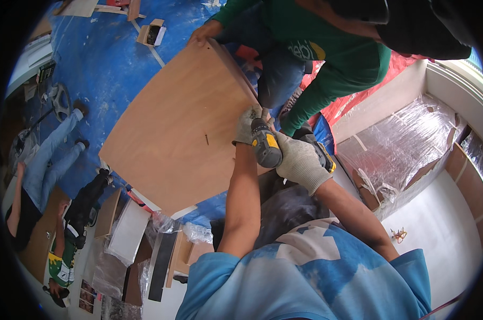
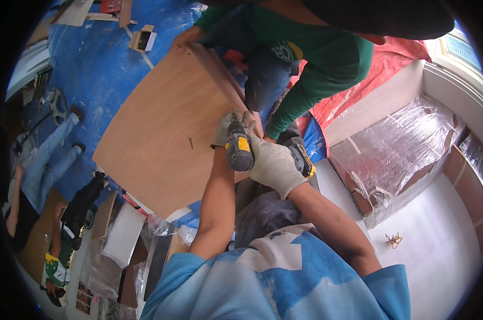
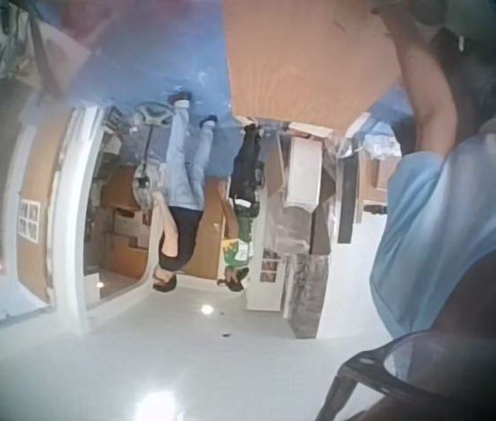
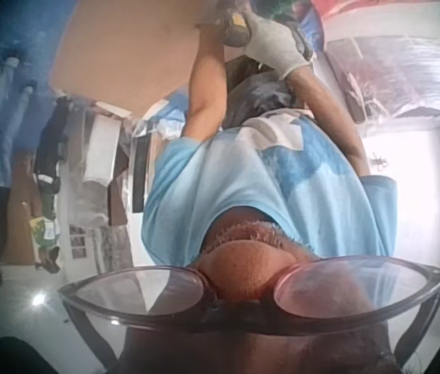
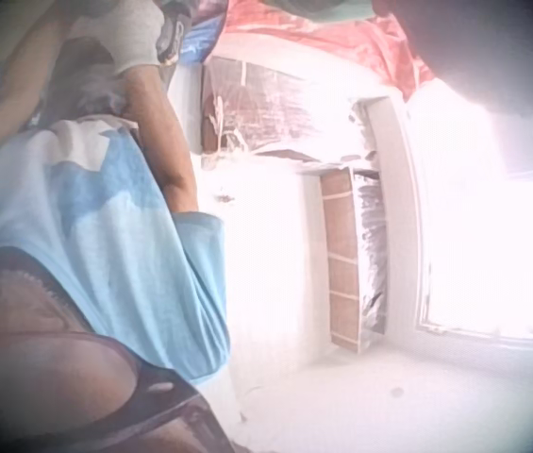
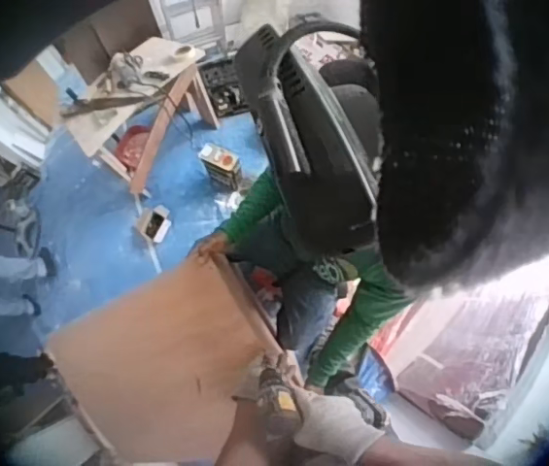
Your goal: The person uses a power drill to drive screws into a wooden board to assemble a box-like structure, while another person holds the board steady. The person drills multiple screws along the edges and joins of the wooden pieces.
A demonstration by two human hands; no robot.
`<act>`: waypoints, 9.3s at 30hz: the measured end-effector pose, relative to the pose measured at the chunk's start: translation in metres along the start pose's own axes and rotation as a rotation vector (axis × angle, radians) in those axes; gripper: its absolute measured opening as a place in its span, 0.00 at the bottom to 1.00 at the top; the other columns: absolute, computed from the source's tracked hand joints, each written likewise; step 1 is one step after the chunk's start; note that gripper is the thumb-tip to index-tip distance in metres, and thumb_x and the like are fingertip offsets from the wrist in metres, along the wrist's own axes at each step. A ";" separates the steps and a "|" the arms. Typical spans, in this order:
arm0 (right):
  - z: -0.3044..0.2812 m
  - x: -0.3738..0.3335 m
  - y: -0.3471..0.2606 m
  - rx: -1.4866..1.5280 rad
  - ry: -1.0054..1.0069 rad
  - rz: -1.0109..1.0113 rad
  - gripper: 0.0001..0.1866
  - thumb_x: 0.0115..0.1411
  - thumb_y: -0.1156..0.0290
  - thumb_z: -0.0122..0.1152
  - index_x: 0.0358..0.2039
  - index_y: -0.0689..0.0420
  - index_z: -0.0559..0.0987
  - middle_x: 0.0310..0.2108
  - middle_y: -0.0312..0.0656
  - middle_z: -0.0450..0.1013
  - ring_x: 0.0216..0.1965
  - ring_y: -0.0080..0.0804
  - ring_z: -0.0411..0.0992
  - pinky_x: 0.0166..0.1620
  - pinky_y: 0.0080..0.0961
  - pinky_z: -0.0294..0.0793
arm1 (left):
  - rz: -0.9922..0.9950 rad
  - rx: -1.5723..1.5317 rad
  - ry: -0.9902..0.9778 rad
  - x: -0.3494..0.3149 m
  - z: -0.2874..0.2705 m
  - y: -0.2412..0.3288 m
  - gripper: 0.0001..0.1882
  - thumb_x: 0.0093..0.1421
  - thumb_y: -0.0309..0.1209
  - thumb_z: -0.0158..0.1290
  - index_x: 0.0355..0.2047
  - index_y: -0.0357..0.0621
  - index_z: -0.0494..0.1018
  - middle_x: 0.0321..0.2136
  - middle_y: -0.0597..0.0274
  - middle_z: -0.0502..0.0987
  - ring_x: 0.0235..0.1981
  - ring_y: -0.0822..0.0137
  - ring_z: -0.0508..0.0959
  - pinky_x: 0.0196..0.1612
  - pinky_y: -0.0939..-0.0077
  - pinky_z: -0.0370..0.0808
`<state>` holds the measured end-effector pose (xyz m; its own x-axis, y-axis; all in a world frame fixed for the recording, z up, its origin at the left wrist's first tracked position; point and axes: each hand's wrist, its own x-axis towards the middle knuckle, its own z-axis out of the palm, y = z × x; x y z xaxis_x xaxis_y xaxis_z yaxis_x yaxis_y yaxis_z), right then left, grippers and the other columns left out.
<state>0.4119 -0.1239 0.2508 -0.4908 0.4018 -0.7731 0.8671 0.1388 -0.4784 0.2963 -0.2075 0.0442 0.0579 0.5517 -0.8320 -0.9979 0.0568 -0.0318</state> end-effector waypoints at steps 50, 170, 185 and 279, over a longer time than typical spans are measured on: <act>0.004 0.025 -0.009 0.024 -0.032 0.015 0.18 0.49 0.74 0.65 0.42 0.64 0.80 0.31 0.51 0.82 0.34 0.41 0.83 0.41 0.35 0.79 | 1.175 1.440 0.511 0.011 -0.053 -0.035 0.16 0.62 0.32 0.57 0.51 0.56 0.76 0.40 0.63 0.79 0.43 0.56 0.81 0.43 0.57 0.80; 0.022 0.011 -0.012 0.231 0.041 0.028 0.24 0.59 0.58 0.66 0.47 0.63 0.73 0.38 0.56 0.81 0.42 0.54 0.82 0.44 0.47 0.81 | 0.844 1.355 0.533 -0.148 0.129 -0.013 0.10 0.66 0.26 0.57 0.43 0.30 0.81 0.44 0.48 0.84 0.44 0.57 0.84 0.50 0.64 0.80; 0.026 0.011 -0.002 0.209 0.025 -0.012 0.24 0.60 0.58 0.66 0.47 0.63 0.73 0.37 0.56 0.81 0.42 0.55 0.82 0.44 0.48 0.81 | 0.898 1.328 0.517 -0.146 0.120 -0.020 0.11 0.66 0.25 0.56 0.43 0.29 0.81 0.45 0.47 0.84 0.45 0.57 0.84 0.52 0.64 0.80; 0.020 0.020 -0.011 0.168 0.098 0.055 0.20 0.59 0.56 0.63 0.43 0.59 0.78 0.36 0.52 0.83 0.39 0.52 0.83 0.43 0.46 0.81 | 0.574 1.348 0.511 -0.128 0.124 0.008 0.16 0.65 0.29 0.52 0.44 0.30 0.83 0.43 0.47 0.86 0.44 0.57 0.85 0.50 0.66 0.80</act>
<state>0.3910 -0.1350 0.2318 -0.4257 0.4916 -0.7597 0.8619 -0.0355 -0.5059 0.2842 -0.1739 0.2192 -0.6059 0.4440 -0.6602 -0.1010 0.7802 0.6173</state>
